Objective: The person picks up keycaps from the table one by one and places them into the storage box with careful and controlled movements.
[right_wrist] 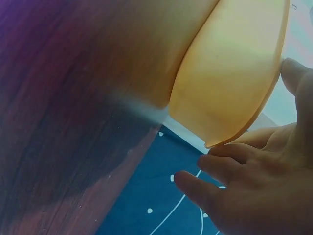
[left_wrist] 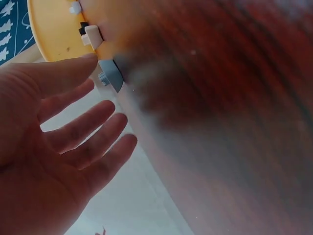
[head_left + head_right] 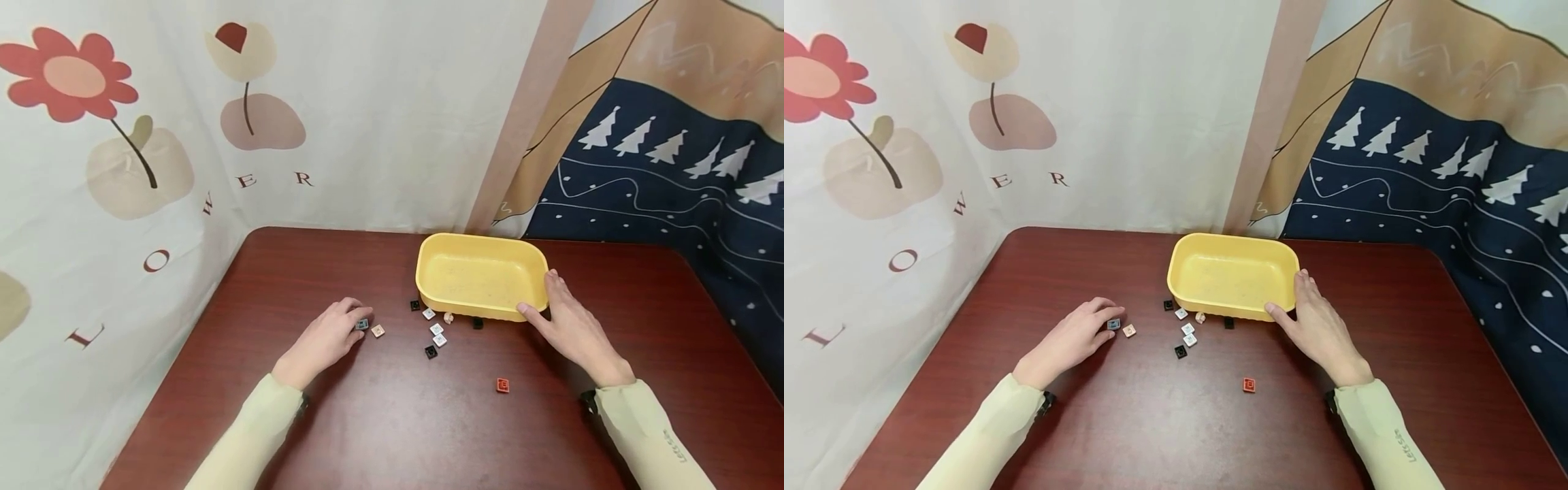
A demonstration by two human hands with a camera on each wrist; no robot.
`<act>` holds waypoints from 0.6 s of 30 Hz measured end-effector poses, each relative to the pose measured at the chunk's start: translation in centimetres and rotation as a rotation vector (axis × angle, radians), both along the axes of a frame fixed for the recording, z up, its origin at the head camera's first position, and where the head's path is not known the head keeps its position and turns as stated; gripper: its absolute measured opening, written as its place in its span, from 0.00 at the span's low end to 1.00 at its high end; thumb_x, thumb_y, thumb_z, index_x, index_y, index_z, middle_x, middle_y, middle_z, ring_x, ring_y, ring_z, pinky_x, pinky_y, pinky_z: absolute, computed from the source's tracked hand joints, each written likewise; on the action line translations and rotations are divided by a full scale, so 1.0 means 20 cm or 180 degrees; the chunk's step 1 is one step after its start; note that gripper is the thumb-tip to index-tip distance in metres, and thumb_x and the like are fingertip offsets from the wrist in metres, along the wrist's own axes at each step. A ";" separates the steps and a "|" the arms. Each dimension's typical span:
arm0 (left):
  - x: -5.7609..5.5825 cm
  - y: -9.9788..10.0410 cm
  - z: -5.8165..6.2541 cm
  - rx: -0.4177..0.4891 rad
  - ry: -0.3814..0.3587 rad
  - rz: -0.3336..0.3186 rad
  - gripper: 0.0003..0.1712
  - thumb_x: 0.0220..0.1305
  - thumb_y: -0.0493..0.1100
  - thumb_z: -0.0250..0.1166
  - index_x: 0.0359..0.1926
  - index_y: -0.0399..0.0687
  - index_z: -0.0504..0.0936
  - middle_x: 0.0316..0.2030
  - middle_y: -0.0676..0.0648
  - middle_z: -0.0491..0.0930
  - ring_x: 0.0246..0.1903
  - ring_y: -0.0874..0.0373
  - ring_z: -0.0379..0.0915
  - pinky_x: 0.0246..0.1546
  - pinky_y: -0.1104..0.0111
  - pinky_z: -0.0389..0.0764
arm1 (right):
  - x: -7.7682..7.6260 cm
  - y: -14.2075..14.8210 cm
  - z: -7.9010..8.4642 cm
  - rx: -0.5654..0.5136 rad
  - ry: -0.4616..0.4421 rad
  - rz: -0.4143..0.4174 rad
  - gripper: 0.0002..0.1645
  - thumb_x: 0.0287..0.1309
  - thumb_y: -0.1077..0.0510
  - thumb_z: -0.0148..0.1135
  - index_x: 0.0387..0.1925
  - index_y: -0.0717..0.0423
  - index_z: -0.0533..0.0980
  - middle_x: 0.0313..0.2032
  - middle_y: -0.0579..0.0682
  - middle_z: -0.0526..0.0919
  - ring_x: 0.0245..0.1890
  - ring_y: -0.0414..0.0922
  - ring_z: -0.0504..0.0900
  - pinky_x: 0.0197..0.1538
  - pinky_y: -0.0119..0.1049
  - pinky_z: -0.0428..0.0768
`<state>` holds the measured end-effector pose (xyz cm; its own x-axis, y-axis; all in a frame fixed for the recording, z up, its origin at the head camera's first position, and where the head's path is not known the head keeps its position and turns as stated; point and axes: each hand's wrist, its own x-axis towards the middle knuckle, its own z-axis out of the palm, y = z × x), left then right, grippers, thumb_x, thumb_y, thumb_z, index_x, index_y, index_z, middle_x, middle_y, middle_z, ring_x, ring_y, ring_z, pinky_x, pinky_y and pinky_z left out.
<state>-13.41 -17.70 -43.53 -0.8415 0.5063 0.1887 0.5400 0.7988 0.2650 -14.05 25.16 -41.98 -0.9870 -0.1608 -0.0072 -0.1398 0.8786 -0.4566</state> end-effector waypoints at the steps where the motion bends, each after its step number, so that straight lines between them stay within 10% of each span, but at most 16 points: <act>1: 0.00 0.00 0.00 -0.0024 -0.0004 -0.0024 0.22 0.56 0.35 0.72 0.53 0.44 0.82 0.48 0.47 0.76 0.46 0.49 0.75 0.46 0.60 0.76 | 0.00 0.00 0.00 -0.0003 -0.0012 -0.0006 0.61 0.62 0.27 0.47 0.74 0.66 0.38 0.74 0.62 0.37 0.72 0.62 0.44 0.65 0.63 0.54; 18: -0.03 0.04 0.01 -0.0095 -0.0040 -0.0171 0.14 0.54 0.28 0.69 0.42 0.43 0.87 0.37 0.49 0.78 0.37 0.54 0.78 0.38 0.64 0.79 | -0.01 0.01 -0.01 0.0108 0.0045 0.0036 0.61 0.62 0.26 0.46 0.74 0.68 0.40 0.74 0.65 0.40 0.72 0.62 0.45 0.66 0.62 0.54</act>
<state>-14.11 -16.94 -43.39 -0.8152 0.5560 0.1623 0.5791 0.7765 0.2485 -14.23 25.36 -42.22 -0.9851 -0.1719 0.0010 -0.1561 0.8918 -0.4246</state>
